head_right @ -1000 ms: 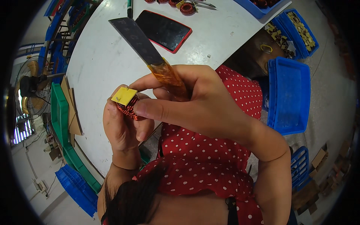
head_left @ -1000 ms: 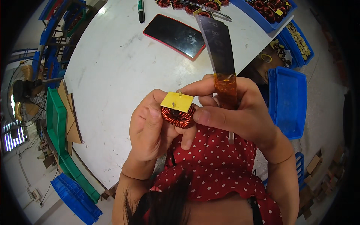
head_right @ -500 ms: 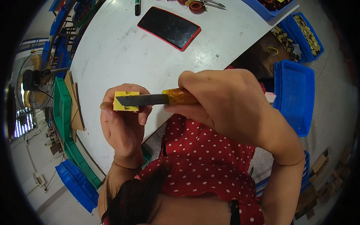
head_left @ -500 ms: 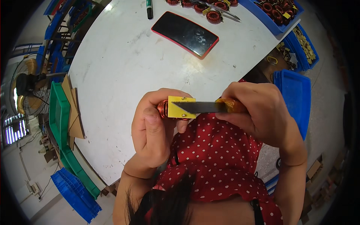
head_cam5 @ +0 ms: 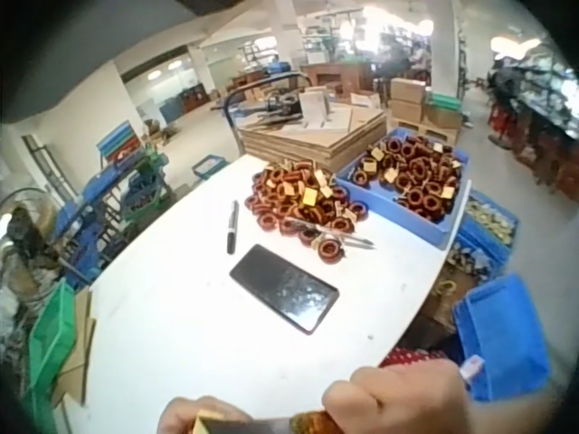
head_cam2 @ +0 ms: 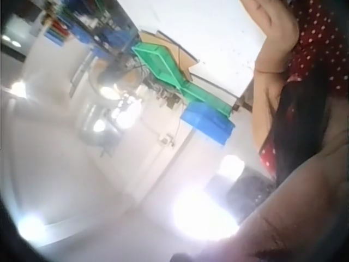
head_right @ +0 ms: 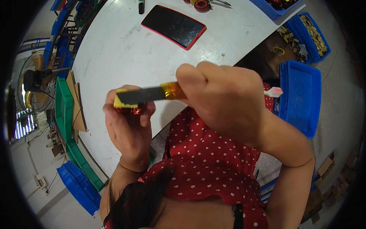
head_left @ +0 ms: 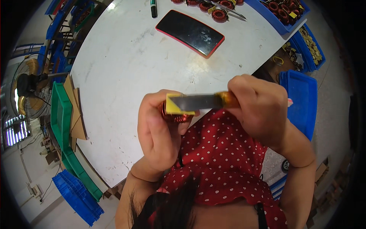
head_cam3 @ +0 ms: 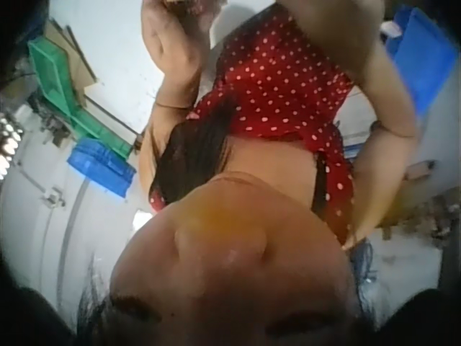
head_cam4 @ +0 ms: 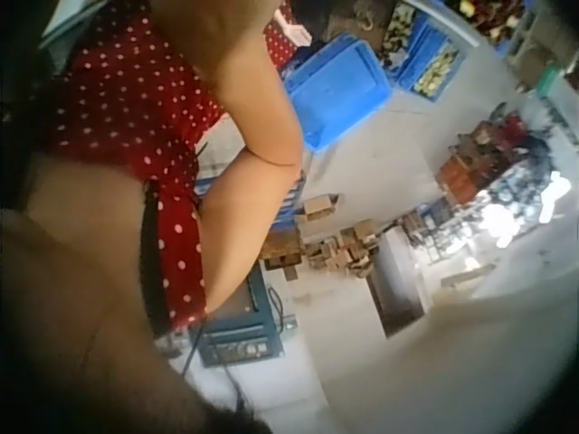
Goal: Applying yellow insulation tape to toroidal copper coils and organizing them into sorting trays.
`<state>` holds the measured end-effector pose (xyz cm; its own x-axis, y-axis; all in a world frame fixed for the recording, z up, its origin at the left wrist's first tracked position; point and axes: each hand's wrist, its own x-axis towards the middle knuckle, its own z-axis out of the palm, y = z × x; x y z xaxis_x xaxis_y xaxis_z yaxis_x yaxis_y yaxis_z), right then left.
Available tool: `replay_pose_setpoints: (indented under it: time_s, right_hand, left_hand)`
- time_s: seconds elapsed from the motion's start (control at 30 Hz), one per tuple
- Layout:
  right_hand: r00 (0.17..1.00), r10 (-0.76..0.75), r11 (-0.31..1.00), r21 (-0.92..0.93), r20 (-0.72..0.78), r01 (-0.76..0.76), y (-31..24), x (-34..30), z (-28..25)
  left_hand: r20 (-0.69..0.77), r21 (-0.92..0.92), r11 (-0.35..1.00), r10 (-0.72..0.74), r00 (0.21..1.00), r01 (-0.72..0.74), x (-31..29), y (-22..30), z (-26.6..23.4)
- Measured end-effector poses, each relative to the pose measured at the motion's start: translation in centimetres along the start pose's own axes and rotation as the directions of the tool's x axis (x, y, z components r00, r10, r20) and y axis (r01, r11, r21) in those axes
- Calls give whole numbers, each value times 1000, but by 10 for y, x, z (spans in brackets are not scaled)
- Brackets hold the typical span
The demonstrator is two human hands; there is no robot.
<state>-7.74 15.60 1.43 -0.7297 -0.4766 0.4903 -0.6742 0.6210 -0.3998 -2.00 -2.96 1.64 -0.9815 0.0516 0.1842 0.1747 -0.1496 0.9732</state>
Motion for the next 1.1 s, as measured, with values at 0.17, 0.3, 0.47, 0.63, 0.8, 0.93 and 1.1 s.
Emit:
replay_pose_setpoints:
  time_s: [0.17,0.3,0.47,0.63,0.8,0.93,1.1]
  right_hand:
    - [984,147,985,78,101,-155,6,2,-9]
    - [944,69,955,251,323,-155,1,2,-21]
    - [939,67,972,189,337,-138,-2,1,-21]
    - [986,91,994,46,141,-99,-2,-3,-4]
    - [964,263,962,84,-31,-260,9,8,5]
    - [844,203,358,765,497,-536,3,15,-1]
    - [715,188,91,713,673,-695,-8,21,-4]
  left_hand:
    - [-149,-93,985,-156,977,143,-4,5,9]
    - [-89,-83,988,-140,986,132,-5,4,6]
    - [23,-127,988,-90,996,92,-6,0,-5]
    - [-32,-229,952,-218,975,206,-4,-4,-2]
    - [30,-552,738,-448,893,389,1,-3,2]
    - [232,-740,456,-516,825,494,4,-2,0]
    - [291,-668,489,-522,801,561,12,-5,4]
